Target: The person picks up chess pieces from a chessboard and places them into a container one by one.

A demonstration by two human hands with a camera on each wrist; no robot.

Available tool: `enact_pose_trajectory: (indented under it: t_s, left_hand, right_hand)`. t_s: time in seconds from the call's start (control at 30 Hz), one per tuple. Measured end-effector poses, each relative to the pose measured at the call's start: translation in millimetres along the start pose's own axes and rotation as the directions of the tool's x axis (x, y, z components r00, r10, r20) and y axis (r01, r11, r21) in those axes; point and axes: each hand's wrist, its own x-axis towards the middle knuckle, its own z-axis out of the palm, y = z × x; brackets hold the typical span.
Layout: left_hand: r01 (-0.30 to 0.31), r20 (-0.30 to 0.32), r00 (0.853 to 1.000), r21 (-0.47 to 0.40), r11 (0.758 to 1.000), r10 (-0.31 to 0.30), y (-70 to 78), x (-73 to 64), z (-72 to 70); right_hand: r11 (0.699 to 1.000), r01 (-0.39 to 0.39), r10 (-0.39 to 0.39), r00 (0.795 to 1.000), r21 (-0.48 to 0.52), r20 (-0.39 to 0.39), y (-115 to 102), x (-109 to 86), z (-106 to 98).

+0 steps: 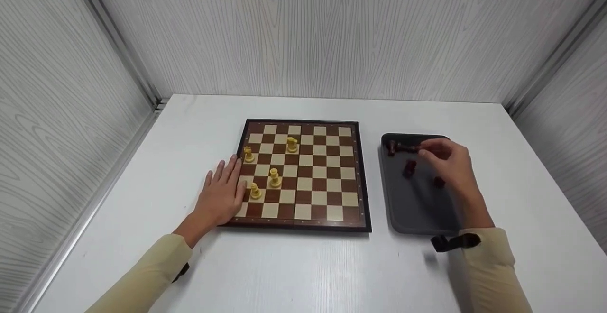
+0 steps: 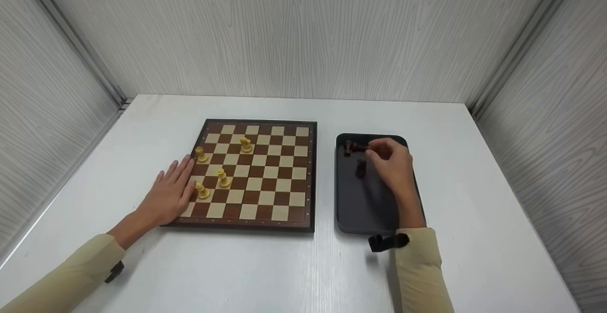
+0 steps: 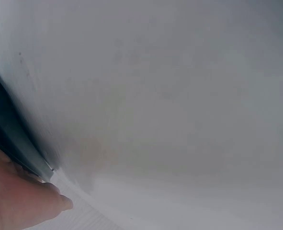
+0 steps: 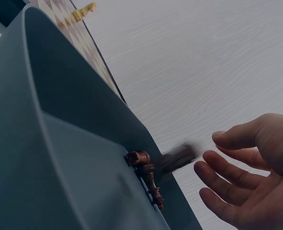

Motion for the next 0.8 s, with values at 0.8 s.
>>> enact_pose_trajectory:
  t_s: [0.8]
  left_hand:
    - [-0.003,-0.010,1.000,-0.005,1.000,0.003,0.5,-0.4,-0.2]
  right_hand:
    - [0.992,0.123,-0.124,0.992,0.040,0.025,-11.6,2.2,24.6]
